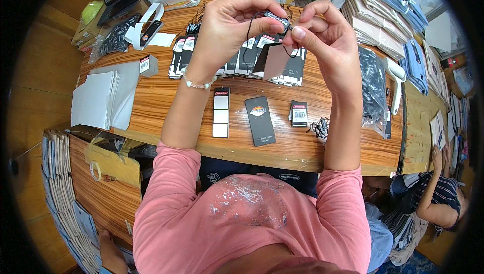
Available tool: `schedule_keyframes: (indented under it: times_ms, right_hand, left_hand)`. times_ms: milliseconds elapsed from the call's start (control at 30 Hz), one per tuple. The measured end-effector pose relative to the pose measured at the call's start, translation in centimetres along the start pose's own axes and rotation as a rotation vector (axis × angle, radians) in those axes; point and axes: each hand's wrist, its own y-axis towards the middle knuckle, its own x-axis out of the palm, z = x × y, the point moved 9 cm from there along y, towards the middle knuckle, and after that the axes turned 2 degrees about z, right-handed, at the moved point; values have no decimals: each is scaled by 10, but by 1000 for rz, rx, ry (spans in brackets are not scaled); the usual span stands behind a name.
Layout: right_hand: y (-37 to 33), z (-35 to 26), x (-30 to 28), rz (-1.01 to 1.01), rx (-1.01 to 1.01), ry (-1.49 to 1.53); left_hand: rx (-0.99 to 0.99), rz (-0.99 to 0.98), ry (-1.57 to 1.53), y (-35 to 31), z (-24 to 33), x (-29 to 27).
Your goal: The person sorts through garment tags and attaches them to black strings by hand at a wooden desk.
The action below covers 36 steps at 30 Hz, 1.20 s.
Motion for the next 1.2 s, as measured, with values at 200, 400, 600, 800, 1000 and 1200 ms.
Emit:
schedule_keyframes:
  times_ms: [200, 400, 600, 800, 1000, 1200]
  right_hand:
    - [-1, 0, 5, -8, 26, 70]
    - [0, 0, 3, -33, -65, 56]
    - [0, 4, 6, 36, -22, 117]
    - [2, 9, 7, 0, 11, 190]
    - [0, 8, 11, -41, -30, 282]
    - [3, 8, -3, 36, -11, 122]
  left_hand:
    - [6, -31, -65, -1, 5, -1]
    - [14, -58, -136, -2, 7, 1]
    - [12, -36, -141, -2, 4, -1]
    - [31, -74, -170, -4, 8, 8]
    - [57, -108, -200, -7, 12, 12]
    - [44, -60, -166, -5, 12, 10]
